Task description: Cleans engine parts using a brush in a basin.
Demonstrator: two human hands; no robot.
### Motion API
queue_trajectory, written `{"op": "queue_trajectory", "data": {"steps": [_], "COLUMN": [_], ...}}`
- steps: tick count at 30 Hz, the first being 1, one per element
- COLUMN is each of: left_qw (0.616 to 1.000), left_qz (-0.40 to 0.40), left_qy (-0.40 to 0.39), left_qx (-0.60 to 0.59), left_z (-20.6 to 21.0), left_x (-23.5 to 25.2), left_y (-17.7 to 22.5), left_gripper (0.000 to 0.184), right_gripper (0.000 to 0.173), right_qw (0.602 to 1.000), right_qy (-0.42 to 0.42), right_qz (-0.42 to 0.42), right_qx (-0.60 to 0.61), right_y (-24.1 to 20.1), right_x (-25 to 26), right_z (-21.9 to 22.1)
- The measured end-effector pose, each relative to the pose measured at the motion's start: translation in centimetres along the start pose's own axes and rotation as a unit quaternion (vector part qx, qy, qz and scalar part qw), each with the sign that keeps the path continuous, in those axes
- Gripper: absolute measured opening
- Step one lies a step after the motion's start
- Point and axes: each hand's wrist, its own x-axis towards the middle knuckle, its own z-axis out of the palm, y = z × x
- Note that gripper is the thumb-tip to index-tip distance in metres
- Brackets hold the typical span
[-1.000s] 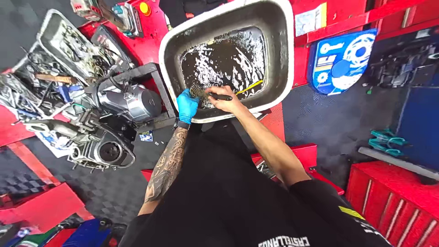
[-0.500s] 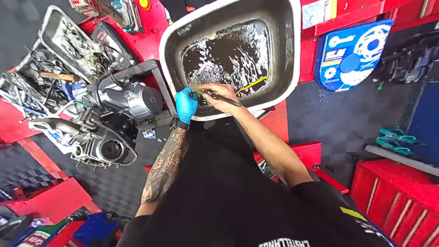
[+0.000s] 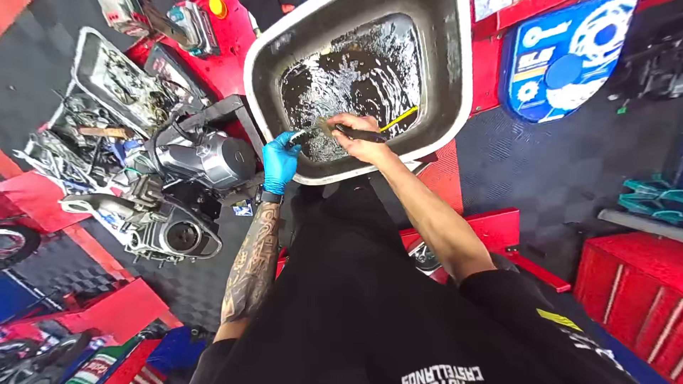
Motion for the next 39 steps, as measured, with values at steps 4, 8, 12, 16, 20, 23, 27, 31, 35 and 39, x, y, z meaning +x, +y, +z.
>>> {"op": "queue_trajectory", "data": {"steps": [4,8,12,16,20,23,27,31,35,39], "left_qw": [1.0,0.998,0.993,0.99,0.963,0.959,0.951,0.939,0.931,0.914], "left_qz": [0.009,0.009,-0.037,-0.031,-0.049,-0.061,-0.06,-0.079,-0.122,-0.137], "left_qy": [0.004,0.005,-0.03,-0.01,0.019,-0.012,0.002,0.014,0.008,0.087], "left_qx": [0.013,-0.066,-0.104,-0.139,-0.263,-0.278,-0.304,-0.335,-0.343,-0.371], "left_z": [0.2,-1.3,-1.7,-1.3,-2.2,-2.0,-1.2,-2.4,-1.0,-0.3], "left_x": [-1.5,-1.1,-1.5,-1.3,-1.0,-1.5,-0.9,-0.2,0.7,1.1], "left_y": [0.4,0.7,0.2,-0.1,-0.7,-0.8,0.6,1.1,1.9,2.6], "left_gripper": [0.024,0.035,0.041,0.041,0.043,0.044,0.044,0.044,0.028,0.023], "right_gripper": [0.026,0.026,0.027,0.027,0.024,0.025,0.026,0.025,0.029,0.027], "right_qw": [0.995,0.999,0.994,0.991,0.998,0.987,0.986,0.998,0.986,0.995], "right_qy": [0.011,-0.017,0.08,0.07,0.065,0.135,0.1,0.066,0.136,0.071], "right_qz": [-0.078,-0.004,-0.042,-0.1,-0.002,-0.051,-0.107,0.01,-0.069,-0.064], "right_qx": [0.063,-0.032,0.053,0.055,0.007,0.076,0.079,-0.006,0.07,0.012], "right_y": [-4.0,1.1,-3.9,-4.4,-0.2,-4.8,-5.5,-0.4,-6.3,-2.4], "right_x": [0.0,-1.2,-0.4,-1.0,-4.1,-2.4,-1.0,-3.9,-1.6,-2.3], "right_z": [1.5,0.5,0.9,3.4,3.2,3.2,3.9,2.6,2.8,3.7]}}
